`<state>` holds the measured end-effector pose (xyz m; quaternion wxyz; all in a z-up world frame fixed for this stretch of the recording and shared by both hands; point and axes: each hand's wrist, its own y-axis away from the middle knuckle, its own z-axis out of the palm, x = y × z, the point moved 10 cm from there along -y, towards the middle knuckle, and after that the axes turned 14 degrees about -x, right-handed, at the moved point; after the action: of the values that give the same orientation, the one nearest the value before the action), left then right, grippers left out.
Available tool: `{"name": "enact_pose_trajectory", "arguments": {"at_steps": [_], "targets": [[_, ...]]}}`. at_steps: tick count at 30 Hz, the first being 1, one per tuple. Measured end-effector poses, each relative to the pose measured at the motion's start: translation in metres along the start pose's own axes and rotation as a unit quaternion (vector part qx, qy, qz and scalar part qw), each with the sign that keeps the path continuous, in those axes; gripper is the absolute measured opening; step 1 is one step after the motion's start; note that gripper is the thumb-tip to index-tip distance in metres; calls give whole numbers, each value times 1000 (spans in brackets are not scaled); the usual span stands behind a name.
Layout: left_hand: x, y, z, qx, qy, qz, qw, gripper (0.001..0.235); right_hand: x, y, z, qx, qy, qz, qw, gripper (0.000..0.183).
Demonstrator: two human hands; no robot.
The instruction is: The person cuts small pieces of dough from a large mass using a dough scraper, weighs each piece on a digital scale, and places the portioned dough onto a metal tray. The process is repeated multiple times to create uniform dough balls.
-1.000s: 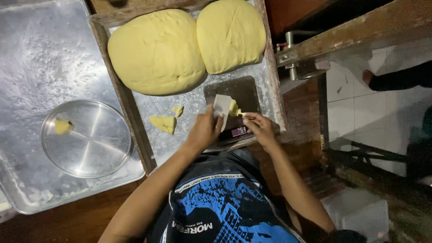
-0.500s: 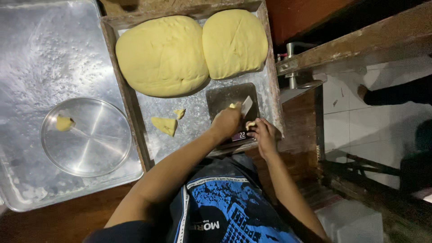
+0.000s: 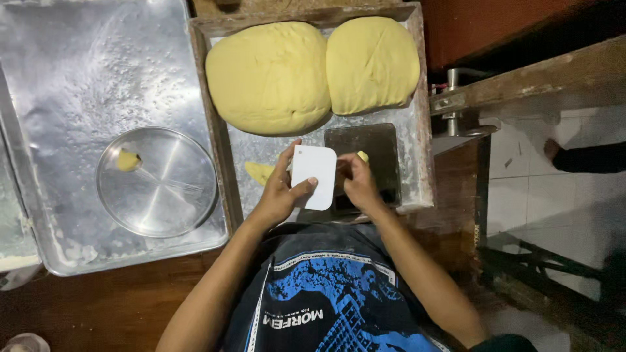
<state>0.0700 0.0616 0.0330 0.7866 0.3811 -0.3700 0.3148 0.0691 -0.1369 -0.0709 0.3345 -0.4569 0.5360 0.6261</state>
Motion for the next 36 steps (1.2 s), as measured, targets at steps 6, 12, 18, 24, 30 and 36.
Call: {"name": "enact_pose_trajectory", "arguments": {"at_steps": [6, 12, 18, 24, 30, 36], "targets": [[-24, 24, -52, 81, 20, 60, 995, 60, 15, -30, 74, -119, 8, 16, 993, 31], [-16, 42, -32, 69, 273, -15, 959, 62, -23, -36, 118, -138, -128, 121, 975, 14], [33, 49, 1, -115, 461, 96, 875, 66, -43, -16, 145, -269, 283, 10, 920, 25], [23, 36, -7, -58, 453, 65, 887, 67, 33, -14, 155, -229, -394, 136, 880, 28], [20, 38, 9, -93, 450, -22, 888, 67, 33, -16, 92, 165, 262, 230, 923, 31], [-5, 48, -14, -40, 455, -55, 888, 57, -57, -13, 103, -150, 179, -6, 972, 31]]}}
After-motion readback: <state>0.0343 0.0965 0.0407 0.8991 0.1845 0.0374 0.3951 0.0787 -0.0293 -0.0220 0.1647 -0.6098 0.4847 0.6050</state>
